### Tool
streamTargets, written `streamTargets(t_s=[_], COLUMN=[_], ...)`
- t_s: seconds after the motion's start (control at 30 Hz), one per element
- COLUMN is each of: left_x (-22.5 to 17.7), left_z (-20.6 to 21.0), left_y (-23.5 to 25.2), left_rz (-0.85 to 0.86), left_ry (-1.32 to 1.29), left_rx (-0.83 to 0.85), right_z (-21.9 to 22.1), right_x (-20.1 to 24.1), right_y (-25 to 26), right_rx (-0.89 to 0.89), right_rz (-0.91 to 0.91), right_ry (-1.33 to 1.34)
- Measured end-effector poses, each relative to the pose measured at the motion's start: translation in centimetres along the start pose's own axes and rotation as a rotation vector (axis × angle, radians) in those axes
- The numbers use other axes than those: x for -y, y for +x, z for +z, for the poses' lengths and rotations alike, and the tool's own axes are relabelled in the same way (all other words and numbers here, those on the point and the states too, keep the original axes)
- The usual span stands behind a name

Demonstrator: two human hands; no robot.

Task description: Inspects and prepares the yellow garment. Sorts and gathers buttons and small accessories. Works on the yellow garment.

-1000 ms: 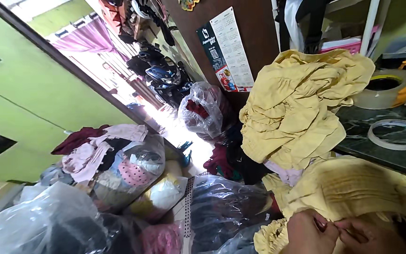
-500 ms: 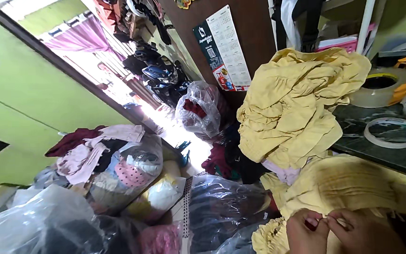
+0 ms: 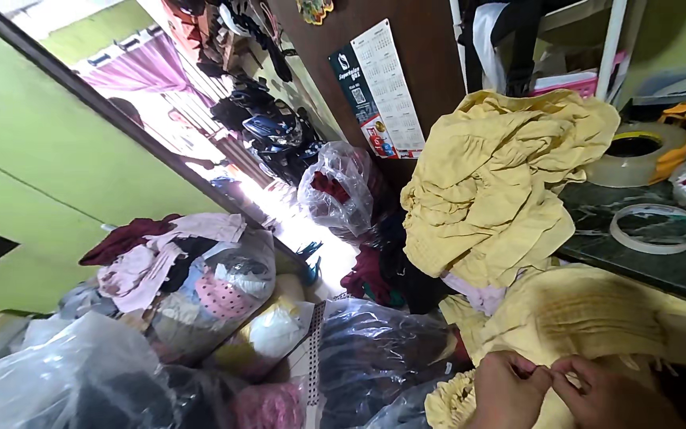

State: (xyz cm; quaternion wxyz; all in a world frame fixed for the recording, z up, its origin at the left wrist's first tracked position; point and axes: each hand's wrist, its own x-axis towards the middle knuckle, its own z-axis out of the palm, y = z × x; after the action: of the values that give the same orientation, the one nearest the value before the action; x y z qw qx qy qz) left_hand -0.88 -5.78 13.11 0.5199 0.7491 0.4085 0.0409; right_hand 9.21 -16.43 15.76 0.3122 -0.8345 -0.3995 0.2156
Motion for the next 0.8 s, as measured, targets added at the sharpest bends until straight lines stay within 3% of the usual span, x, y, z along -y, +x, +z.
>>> streamTargets(t_s=[0.47,0.8], left_x=[-0.1,-1.4], left_z=[0.6,1.7], left_y=[0.2,-1.9], left_rz=[-0.013,-0.021], left_ry=[-0.189,-0.515], left_rx=[0.075,-0.062], right_z=[0.3,0.1], right_x=[-0.4,-0.6], right_y=[0.0,0.2], right_rx=[-0.017,-0.078], right_rz=[0.004,0.052], right_ry=[0.083,0.399])
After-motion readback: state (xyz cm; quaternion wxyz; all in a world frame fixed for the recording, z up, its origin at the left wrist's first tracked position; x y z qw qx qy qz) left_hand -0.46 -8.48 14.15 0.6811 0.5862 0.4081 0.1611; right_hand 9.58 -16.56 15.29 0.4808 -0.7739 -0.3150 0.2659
